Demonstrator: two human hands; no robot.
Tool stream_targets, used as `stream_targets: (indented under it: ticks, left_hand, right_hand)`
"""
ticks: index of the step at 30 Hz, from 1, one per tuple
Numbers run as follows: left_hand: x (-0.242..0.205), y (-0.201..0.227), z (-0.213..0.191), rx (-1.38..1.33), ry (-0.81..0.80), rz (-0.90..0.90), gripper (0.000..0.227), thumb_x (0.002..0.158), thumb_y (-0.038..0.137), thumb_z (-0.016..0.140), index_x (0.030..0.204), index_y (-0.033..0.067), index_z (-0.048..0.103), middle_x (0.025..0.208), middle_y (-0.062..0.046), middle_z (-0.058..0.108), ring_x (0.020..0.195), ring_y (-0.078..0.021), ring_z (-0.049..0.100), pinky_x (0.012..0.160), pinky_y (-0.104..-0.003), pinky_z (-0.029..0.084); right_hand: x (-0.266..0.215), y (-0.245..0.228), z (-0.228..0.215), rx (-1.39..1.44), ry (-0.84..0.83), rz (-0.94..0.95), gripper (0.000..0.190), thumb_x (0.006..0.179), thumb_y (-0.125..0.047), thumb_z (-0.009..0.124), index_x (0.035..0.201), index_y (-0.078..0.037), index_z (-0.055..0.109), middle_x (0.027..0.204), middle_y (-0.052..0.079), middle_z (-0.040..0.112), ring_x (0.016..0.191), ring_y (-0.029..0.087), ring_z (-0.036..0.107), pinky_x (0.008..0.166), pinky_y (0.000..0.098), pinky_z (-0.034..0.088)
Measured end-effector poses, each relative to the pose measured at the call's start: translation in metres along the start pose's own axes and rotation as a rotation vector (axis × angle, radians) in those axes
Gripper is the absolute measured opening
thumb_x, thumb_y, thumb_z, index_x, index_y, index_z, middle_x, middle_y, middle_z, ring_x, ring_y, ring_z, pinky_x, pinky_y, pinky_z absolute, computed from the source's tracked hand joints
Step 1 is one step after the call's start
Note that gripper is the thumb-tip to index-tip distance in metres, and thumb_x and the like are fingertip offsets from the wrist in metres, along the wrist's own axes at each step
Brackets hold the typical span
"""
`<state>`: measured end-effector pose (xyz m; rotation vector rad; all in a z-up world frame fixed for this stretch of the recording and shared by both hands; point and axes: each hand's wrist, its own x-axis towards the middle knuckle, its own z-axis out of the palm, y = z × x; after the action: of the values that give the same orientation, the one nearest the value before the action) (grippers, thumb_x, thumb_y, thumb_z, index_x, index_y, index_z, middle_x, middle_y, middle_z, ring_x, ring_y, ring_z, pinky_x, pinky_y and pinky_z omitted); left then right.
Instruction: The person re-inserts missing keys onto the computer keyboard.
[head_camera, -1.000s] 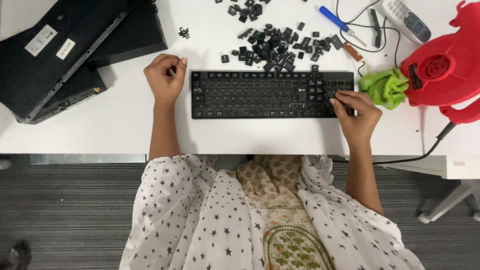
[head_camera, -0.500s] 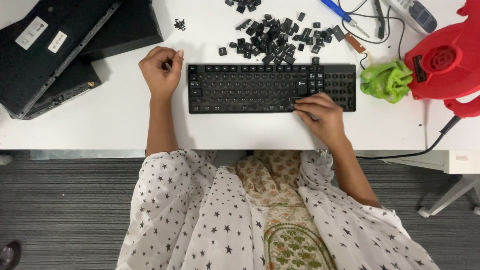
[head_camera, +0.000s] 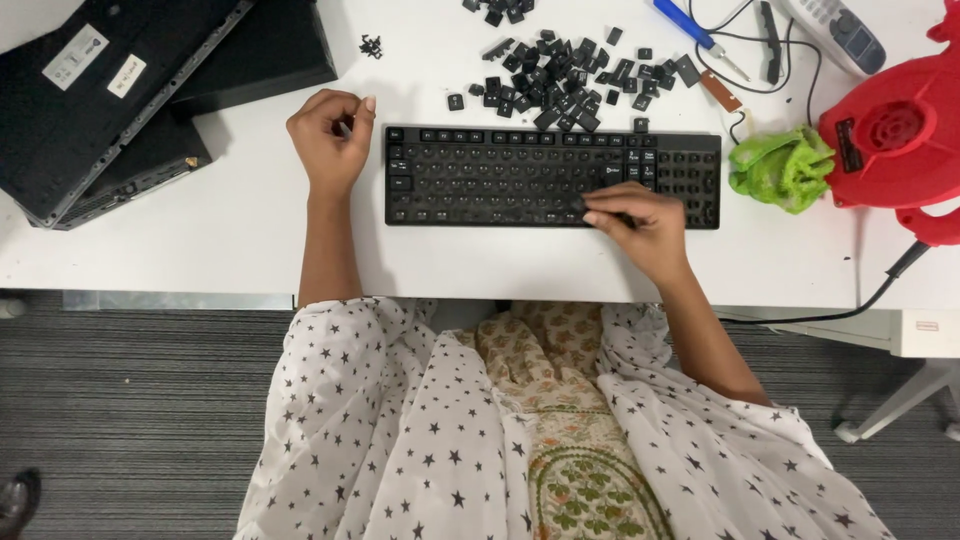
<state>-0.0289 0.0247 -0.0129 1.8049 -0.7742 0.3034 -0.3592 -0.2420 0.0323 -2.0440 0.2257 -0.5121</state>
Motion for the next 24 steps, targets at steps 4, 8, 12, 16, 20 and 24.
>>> stream_targets:
  ticks: [4,8,12,16,20,24]
  left_hand:
    - [0.0,0.001,0.0,-0.029,0.0,-0.008,0.02,0.092,0.007,0.081,0.075,0.0,0.073,0.077,-0.006,0.071,0.057,-0.0081,0.053,0.05,-0.024,0.038]
    - [0.0,-0.002,0.001,-0.016,-0.002,0.004,0.022,0.092,0.008,0.082,0.073,0.0004,0.073,0.076,-0.005,0.072,0.056,-0.0076,0.054,0.05,-0.023,0.039]
    - [-0.001,-0.004,0.001,-0.035,0.019,0.034,0.02,0.092,0.008,0.082,0.075,0.0004,0.074,0.077,-0.006,0.072,0.056,-0.0076,0.055,0.049,-0.023,0.039]
    - [-0.001,-0.006,0.002,-0.024,0.017,0.044,0.02,0.092,0.007,0.082,0.075,0.0002,0.074,0.077,-0.006,0.072,0.055,-0.0079,0.053,0.049,-0.023,0.038]
    - [-0.002,-0.009,0.004,-0.027,0.022,0.036,0.02,0.092,0.007,0.082,0.074,0.0014,0.074,0.075,-0.005,0.071,0.056,-0.008,0.054,0.049,-0.023,0.039]
    - [0.0,-0.009,0.004,-0.019,0.028,0.074,0.021,0.092,0.007,0.082,0.074,0.0018,0.074,0.075,-0.005,0.071,0.055,-0.0081,0.055,0.049,-0.023,0.04]
  right_hand:
    - [-0.011,0.038,-0.013,0.691,0.102,0.322,0.014,0.095,-0.001,0.077,0.109,-0.001,0.077,0.108,0.015,0.076,0.096,0.019,0.073,0.089,0.0321,0.06]
    - [-0.006,0.036,-0.02,1.019,0.119,0.68,0.009,0.098,-0.005,0.071,0.102,0.001,0.076,0.104,0.017,0.076,0.092,0.023,0.075,0.082,0.0358,0.062]
    - [-0.006,0.032,-0.017,1.02,0.105,0.768,0.005,0.096,-0.005,0.071,0.098,-0.003,0.075,0.103,0.016,0.077,0.091,0.023,0.075,0.079,0.036,0.063]
    - [-0.005,0.03,-0.015,0.99,0.086,0.743,0.004,0.095,-0.003,0.071,0.097,-0.003,0.075,0.101,0.016,0.077,0.092,0.023,0.076,0.08,0.0359,0.063]
    - [-0.008,0.037,-0.015,0.773,0.053,0.589,0.011,0.095,-0.001,0.074,0.106,-0.002,0.078,0.099,0.013,0.078,0.086,0.017,0.072,0.078,0.0288,0.059]
    - [0.001,0.013,-0.009,0.376,0.017,0.453,0.015,0.09,0.001,0.078,0.104,-0.003,0.078,0.101,0.01,0.078,0.087,0.011,0.071,0.079,0.0238,0.058]
